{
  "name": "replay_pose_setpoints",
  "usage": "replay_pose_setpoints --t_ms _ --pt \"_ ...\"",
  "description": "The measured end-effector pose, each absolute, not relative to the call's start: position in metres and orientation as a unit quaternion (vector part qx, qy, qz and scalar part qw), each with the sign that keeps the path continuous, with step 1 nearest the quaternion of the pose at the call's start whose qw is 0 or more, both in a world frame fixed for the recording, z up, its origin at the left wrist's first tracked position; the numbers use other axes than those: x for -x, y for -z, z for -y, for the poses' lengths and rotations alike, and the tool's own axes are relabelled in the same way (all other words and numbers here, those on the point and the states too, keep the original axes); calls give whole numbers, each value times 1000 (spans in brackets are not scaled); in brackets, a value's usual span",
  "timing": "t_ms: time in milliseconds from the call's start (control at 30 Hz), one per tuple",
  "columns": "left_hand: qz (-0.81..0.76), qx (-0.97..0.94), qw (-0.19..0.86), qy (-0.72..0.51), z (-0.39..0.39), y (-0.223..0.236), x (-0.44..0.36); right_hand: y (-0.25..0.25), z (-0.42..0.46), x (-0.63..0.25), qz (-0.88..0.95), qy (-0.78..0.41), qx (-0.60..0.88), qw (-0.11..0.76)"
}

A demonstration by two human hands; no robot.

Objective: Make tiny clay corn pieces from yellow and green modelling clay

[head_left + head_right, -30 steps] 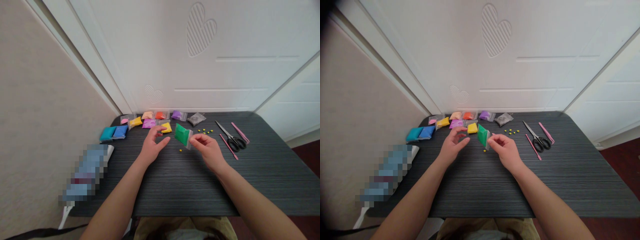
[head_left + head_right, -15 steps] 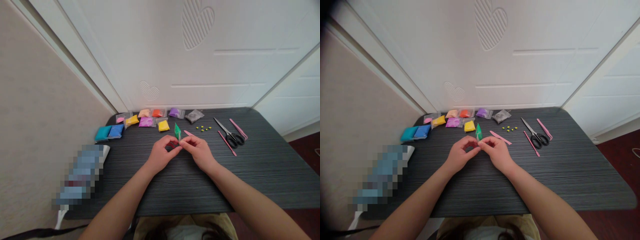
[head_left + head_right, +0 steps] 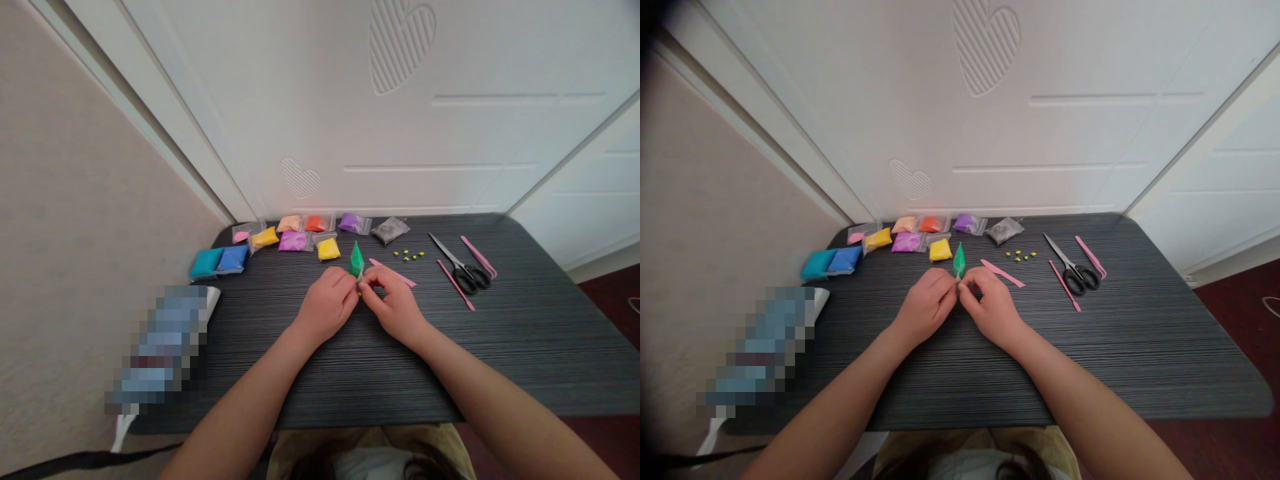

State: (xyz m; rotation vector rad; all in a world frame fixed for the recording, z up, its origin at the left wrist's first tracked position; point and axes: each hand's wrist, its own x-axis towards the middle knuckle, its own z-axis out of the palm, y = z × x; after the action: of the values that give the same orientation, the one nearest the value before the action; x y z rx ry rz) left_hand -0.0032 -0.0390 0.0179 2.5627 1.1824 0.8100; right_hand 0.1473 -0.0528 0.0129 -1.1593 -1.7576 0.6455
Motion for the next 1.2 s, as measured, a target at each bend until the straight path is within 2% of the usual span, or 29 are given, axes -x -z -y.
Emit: replay_pose_setpoints --t_ms 233,467,733,1000,1200 --pt "-393 -848 129 -331 40 -20 2 -17 54 -140 703 -220 459 496" --pt "-425 -782 216 -401 43 -25 3 -16 53 -143 652 -241 480 535" --pt "-421 -801 121 -407 39 -20 9 -15 52 -145 652 -239 495 522" --pt "-368 -867 57 -330 35 -26 12 -12 48 -153 585 -396 482 518" --pt "-372 -868 118 -308 33 -22 14 -15 50 -153 591 -471 442 483"
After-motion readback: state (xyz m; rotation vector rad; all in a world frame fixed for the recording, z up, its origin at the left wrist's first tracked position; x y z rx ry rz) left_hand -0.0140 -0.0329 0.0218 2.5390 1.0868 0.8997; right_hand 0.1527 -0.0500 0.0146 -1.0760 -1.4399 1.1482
